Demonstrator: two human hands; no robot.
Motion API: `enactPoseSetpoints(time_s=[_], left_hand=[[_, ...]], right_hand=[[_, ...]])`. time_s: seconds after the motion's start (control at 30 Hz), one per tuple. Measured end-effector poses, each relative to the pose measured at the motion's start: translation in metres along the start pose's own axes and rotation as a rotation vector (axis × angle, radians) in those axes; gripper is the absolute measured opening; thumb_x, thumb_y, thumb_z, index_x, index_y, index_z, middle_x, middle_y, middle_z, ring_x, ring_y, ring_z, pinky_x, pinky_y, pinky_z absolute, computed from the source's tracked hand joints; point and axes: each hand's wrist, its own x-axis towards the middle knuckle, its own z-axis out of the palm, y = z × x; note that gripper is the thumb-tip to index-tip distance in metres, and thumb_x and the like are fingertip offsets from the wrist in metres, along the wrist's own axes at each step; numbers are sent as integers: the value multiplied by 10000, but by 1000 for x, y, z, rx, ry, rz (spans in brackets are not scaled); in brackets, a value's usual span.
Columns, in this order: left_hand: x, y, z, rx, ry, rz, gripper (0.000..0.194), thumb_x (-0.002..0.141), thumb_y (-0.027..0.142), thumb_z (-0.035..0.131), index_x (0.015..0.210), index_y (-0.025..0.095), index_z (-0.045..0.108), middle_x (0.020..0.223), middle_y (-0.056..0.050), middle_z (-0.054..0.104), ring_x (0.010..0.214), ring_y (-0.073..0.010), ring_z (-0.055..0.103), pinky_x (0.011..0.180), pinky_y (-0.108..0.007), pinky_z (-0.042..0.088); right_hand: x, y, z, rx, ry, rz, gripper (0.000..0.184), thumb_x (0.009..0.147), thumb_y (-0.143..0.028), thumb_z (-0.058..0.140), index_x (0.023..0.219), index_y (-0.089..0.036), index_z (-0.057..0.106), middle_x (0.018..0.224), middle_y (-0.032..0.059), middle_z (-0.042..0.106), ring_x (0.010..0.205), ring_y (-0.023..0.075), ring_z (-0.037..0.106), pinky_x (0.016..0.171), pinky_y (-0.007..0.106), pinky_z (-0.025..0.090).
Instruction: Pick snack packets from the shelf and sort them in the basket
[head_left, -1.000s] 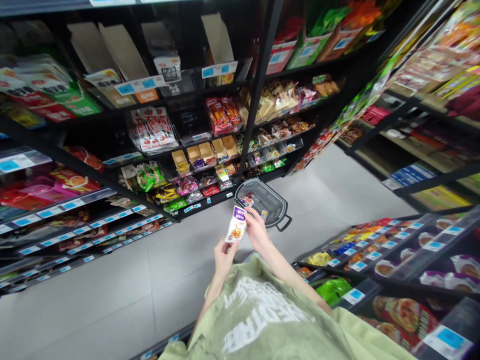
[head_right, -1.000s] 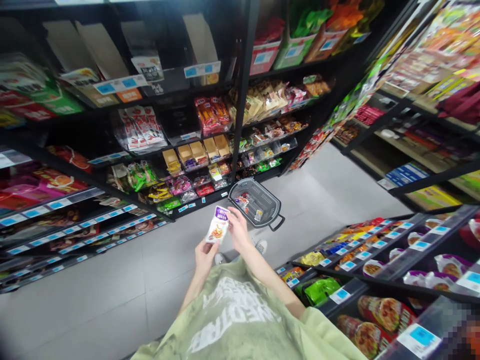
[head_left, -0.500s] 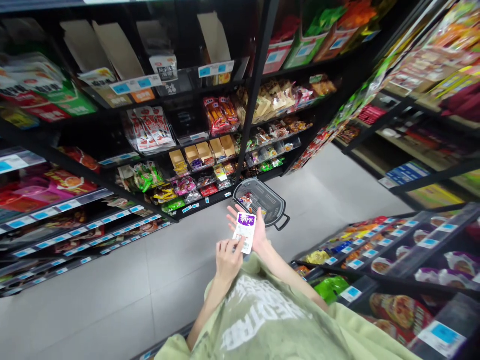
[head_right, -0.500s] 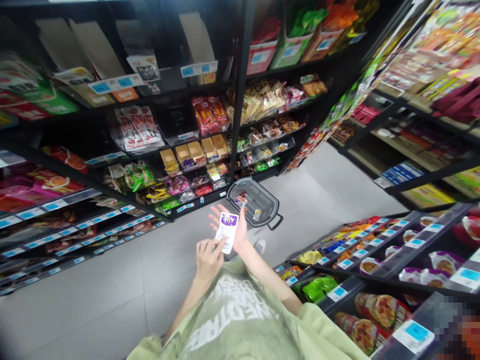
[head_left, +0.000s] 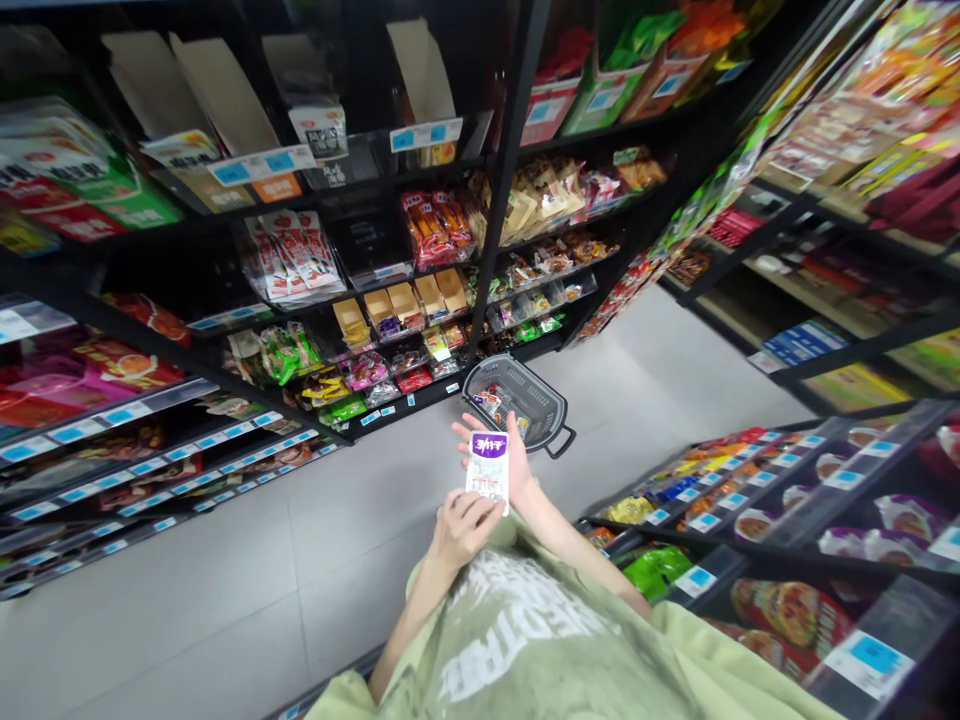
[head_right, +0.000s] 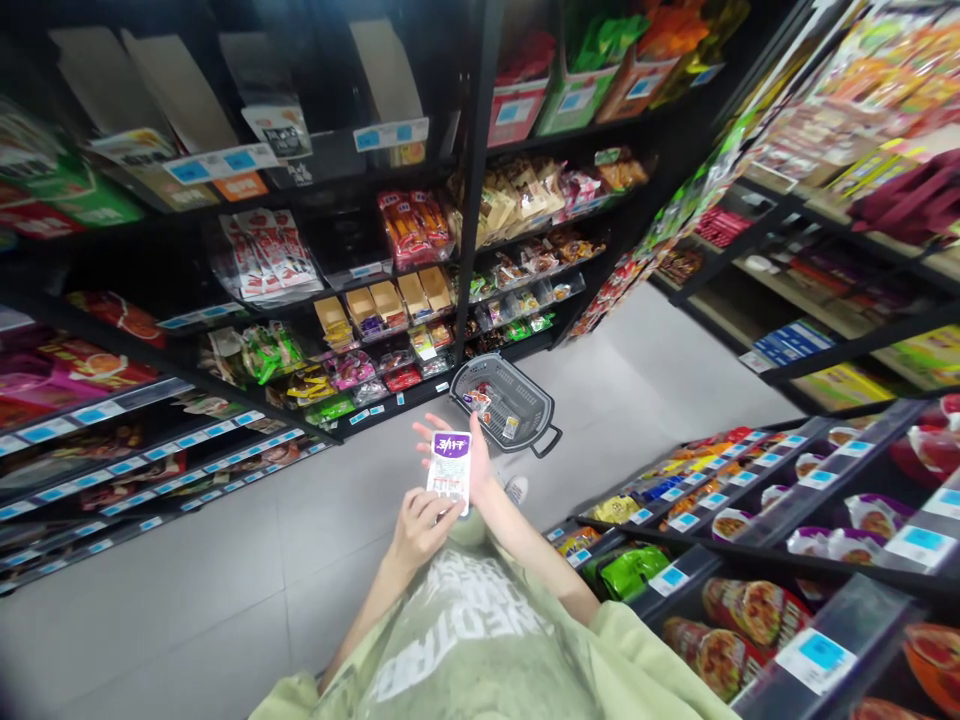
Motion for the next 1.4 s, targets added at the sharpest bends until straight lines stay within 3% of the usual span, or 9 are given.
enactPoseSetpoints(time_s=[0.37, 0.67, 1.4], left_hand=[[3, 0, 0, 67, 109, 67, 333, 850, 35, 510, 1126, 185, 620, 862, -45, 689, 873, -175, 573, 803, -343, 395], [4, 0, 0, 60, 85, 77, 334, 857, 38, 495, 1138, 185, 599, 867, -44, 687, 869, -169, 579, 808, -346, 394], [3, -2, 0, 4, 86, 42, 373, 817, 13, 491, 1128, 183, 609, 865, -41, 689, 845, -168, 565, 798, -349, 395]], right_hand=[[6, 3, -10, 208, -96, 87, 714, 874, -720, 194, 1205, -191, 541, 1109, 85, 688, 800, 205, 687, 653, 338, 550], [7, 5, -13, 221, -88, 102, 724, 862, -739, 199, 1201, -192, 529, 1034, 72, 711, 757, 206, 695, 590, 305, 543], [11, 10, -16, 223, -72, 108, 625, 903, -666, 277, 1148, -160, 551, 1008, 76, 718, 762, 205, 698, 625, 311, 556]])
